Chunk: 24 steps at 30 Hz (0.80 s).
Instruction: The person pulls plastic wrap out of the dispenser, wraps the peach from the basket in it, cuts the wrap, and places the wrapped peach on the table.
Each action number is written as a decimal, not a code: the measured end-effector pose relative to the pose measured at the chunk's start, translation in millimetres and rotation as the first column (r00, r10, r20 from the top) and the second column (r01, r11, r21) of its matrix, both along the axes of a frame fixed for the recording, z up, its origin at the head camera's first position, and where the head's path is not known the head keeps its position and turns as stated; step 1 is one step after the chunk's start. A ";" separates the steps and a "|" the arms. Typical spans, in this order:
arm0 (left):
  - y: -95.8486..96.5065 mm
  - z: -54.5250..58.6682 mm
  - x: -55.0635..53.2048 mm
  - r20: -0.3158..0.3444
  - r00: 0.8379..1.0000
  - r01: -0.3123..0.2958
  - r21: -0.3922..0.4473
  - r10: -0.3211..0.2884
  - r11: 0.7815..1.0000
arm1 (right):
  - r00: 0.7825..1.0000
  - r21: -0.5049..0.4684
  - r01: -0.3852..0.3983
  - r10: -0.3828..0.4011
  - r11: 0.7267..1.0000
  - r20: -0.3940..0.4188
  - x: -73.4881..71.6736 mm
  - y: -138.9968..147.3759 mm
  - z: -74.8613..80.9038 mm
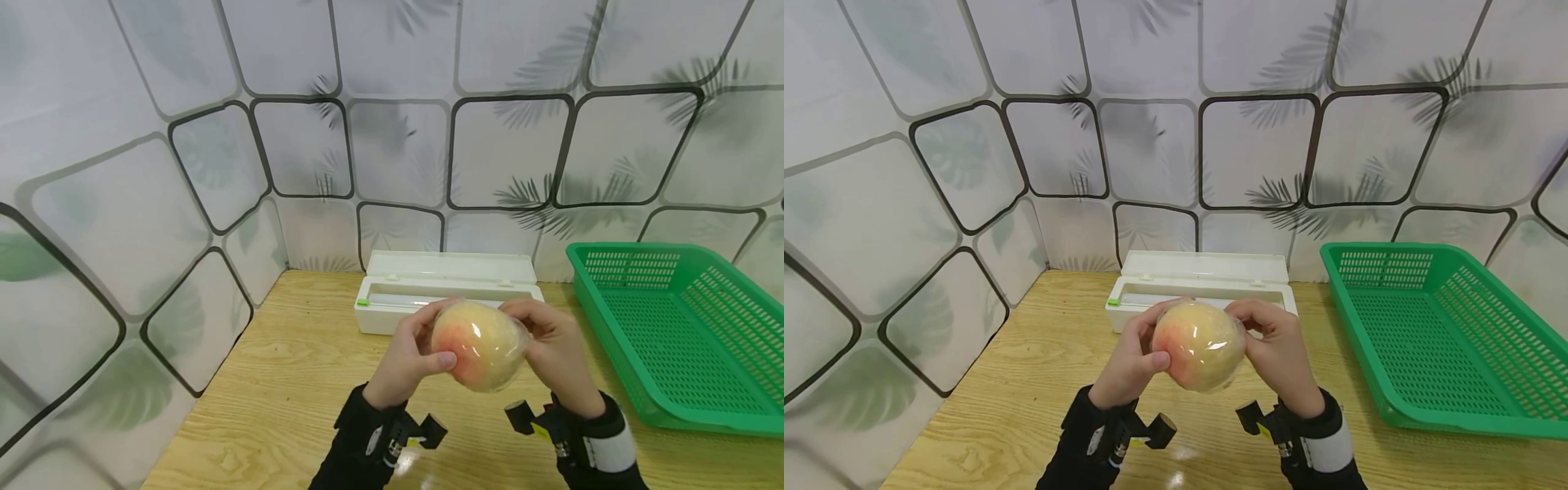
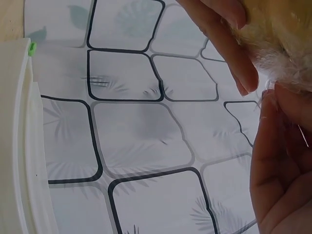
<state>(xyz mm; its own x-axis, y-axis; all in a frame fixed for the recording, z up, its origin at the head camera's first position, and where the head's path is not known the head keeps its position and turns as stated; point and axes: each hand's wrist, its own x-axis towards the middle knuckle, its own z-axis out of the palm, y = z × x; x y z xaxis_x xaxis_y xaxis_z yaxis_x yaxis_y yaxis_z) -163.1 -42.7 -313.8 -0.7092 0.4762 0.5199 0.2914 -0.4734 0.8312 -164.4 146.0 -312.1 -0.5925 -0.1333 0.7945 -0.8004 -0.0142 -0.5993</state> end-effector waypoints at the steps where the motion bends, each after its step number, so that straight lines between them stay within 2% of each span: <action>1: 0.1 0.0 0.0 -0.002 1.000 0.003 -0.001 -0.003 1.000 | 1.000 -0.002 -0.011 0.011 1.000 0.004 0.0 0.5 0.2; 6: 0.5 -0.1 -0.3 -0.003 1.000 0.013 -0.011 -0.013 1.000 | 0.999 0.007 -0.049 0.049 0.999 0.020 0.6 2.0 2.0; 15: -0.4 -0.3 -0.9 0.009 1.000 0.024 -0.032 -0.023 0.999 | 0.995 0.048 -0.019 0.014 0.999 0.102 3.3 3.0 3.6; 24: 0.0 -2.0 -1.5 -0.020 1.000 -0.020 -0.009 0.020 1.000 | 0.985 0.081 0.113 -0.122 0.990 0.122 2.6 -1.9 1.4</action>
